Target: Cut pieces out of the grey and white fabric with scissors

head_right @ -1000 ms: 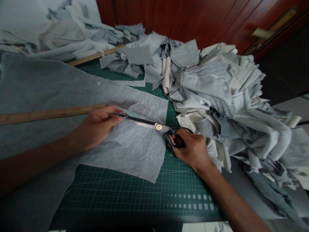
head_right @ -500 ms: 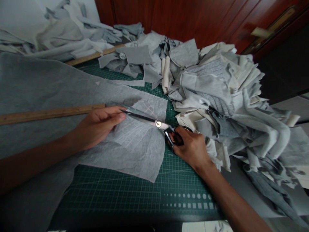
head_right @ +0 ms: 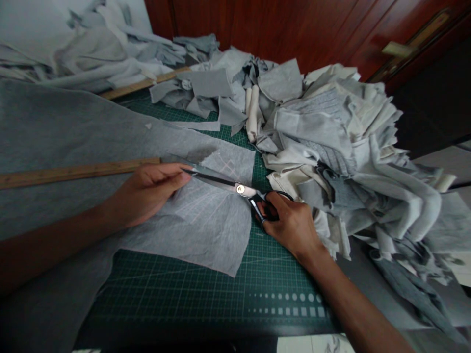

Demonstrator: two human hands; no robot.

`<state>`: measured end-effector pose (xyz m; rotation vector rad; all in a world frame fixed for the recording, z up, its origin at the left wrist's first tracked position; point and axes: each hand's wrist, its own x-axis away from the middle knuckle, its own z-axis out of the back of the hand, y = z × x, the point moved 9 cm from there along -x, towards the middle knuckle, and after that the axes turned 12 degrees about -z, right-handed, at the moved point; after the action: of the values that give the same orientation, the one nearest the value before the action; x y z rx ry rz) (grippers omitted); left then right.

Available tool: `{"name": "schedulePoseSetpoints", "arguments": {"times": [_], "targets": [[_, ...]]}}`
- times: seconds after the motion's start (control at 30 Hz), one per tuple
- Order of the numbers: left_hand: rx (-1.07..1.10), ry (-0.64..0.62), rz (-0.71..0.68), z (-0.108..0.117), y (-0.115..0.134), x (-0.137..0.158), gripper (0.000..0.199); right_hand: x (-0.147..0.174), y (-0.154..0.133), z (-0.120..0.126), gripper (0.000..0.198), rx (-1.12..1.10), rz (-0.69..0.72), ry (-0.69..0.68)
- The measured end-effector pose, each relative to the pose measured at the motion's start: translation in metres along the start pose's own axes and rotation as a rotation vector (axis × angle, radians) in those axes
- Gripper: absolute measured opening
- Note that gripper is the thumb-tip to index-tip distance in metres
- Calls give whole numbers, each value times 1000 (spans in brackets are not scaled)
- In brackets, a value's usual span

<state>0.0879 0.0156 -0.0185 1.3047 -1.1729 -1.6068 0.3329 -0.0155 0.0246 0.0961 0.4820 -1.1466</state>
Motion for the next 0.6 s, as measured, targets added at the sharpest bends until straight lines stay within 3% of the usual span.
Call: {"name": "schedulePoseSetpoints", "arguments": {"times": [0.6], "targets": [[17, -46, 38, -3, -1, 1, 20, 0, 7, 3, 6, 5, -42, -86]]}}
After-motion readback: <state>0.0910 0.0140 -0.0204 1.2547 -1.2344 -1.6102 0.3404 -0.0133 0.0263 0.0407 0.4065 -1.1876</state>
